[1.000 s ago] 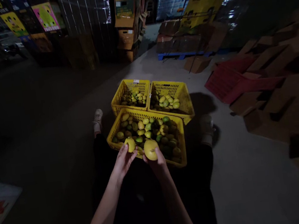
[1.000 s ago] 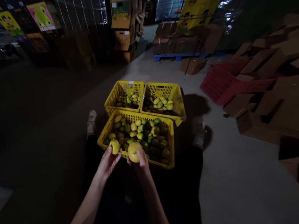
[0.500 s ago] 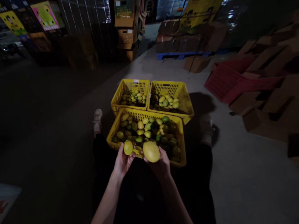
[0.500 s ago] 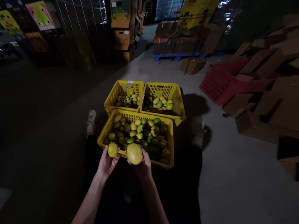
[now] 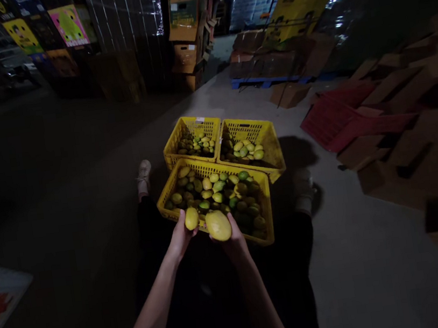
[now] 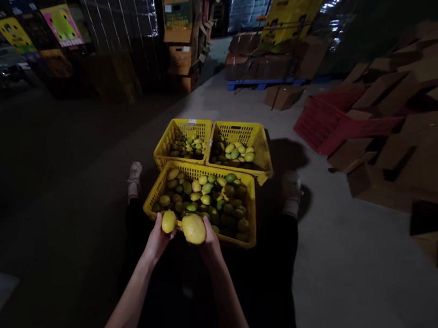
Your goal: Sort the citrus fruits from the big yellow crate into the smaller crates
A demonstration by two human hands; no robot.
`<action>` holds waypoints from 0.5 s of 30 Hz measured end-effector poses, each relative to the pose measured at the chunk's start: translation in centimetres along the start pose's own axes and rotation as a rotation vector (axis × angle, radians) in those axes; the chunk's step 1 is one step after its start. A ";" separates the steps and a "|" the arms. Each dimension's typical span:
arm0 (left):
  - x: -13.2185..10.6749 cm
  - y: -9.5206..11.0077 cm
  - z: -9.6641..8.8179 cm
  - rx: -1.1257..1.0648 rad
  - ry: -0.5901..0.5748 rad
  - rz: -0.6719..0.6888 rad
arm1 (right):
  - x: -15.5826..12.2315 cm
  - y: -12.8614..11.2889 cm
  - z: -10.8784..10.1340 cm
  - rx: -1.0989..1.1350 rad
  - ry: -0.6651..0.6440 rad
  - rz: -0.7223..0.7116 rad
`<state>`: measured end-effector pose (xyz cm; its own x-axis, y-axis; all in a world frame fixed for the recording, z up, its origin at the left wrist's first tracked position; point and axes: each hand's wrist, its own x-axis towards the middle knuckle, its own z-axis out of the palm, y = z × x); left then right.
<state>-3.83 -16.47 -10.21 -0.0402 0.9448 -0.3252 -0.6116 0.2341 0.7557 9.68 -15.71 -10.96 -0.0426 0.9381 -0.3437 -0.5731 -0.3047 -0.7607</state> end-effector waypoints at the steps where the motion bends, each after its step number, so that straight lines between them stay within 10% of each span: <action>1: 0.1 -0.1 -0.2 0.051 0.005 0.029 | -0.3 0.0 0.2 -0.009 -0.018 -0.005; 8: -0.5 1.3 -1.1 0.450 -0.103 0.371 | -0.9 -2.2 0.1 -0.387 -0.133 -0.335; 15: -1.0 1.7 -0.6 0.238 -0.103 0.233 | -1.1 -2.4 0.0 -0.339 -0.134 -0.331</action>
<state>-5.28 -17.13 -8.98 -0.0696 0.9945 -0.0780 -0.3939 0.0444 0.9181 11.12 -16.00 -8.72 -0.0206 0.9998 0.0037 -0.2759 -0.0021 -0.9612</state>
